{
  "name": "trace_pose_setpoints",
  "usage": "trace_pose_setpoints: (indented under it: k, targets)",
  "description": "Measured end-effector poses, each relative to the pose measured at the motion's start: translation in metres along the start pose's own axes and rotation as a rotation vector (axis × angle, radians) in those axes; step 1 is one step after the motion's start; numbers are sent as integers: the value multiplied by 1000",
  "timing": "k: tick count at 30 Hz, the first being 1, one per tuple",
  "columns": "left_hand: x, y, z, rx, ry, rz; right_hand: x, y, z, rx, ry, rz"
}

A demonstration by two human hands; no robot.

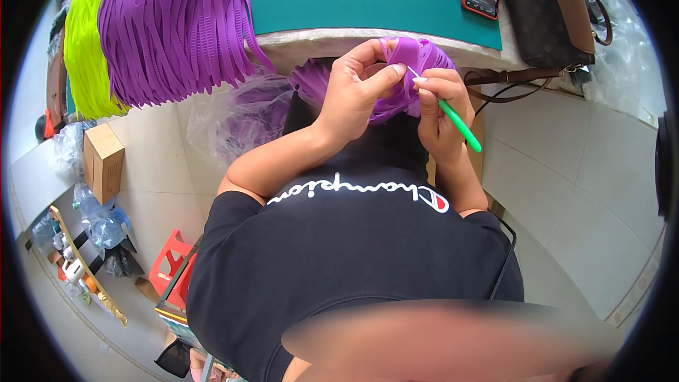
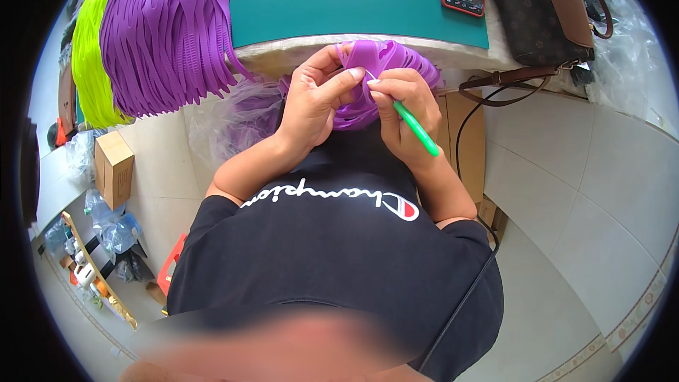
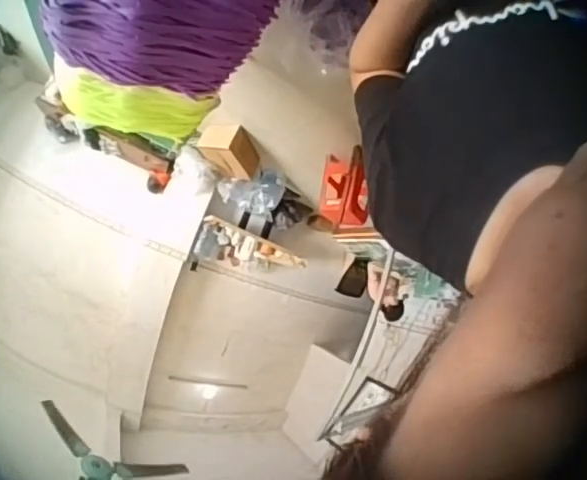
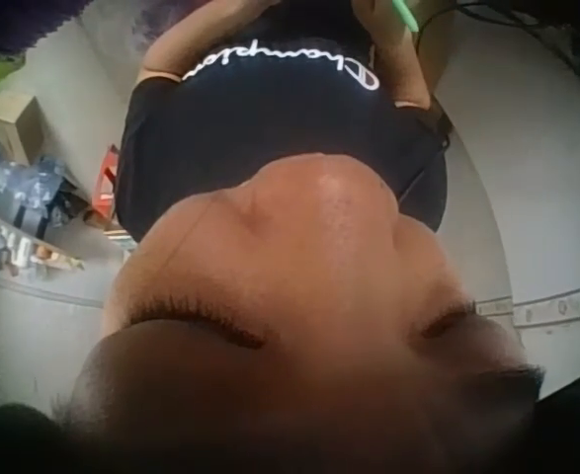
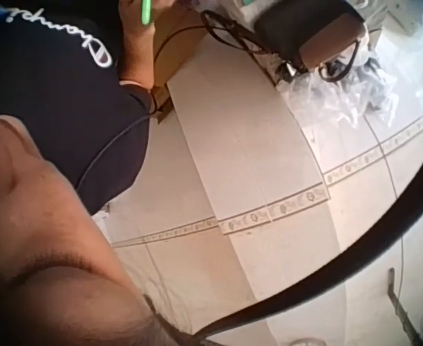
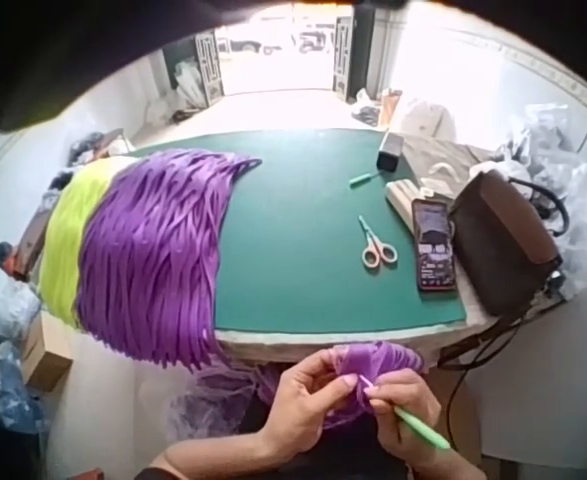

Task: Assembling fabric parts by looping and pick-tool manipulation on a workbench.

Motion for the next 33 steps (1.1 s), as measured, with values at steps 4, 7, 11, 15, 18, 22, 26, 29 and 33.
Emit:
trace_pose_setpoints:
  k: [4,7,11,15,18,22,26,29,33]
  targets:
    - [0,0,1,7,18,-17,2,1,2,-66,-31,18]
    - [1,0,3,5,24,-17,3,3,3,-109,-55,3]
    - [2,-3,3,9,26,2,2,3,6,-199,-148,15]
    - [2,0,3,8,29,0,2,6,10,-257,-164,31]
    - [3,-1,6,39,85,-28,3,9,11,-293,-74,56]
    - [3,-4,10,105,100,-41,6,7,11,-270,0,113]
    - [0,1,4,87,53,-9,-2,-5,3,85,83,40]
    - [1,0,4,112,34,20,-2,-11,-4,164,152,-160]
    - [0,3,5,106,45,48,4,-1,-15,235,389,-74]
Point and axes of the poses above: each hand's wrist, its own x-axis towards the middle knuckle, its own y-axis out of the palm, z = x × y, the point moved 3 cm from there along x, towards the middle knuckle, and after that the axes turned 5 degrees about z, right-handed, at the moved point
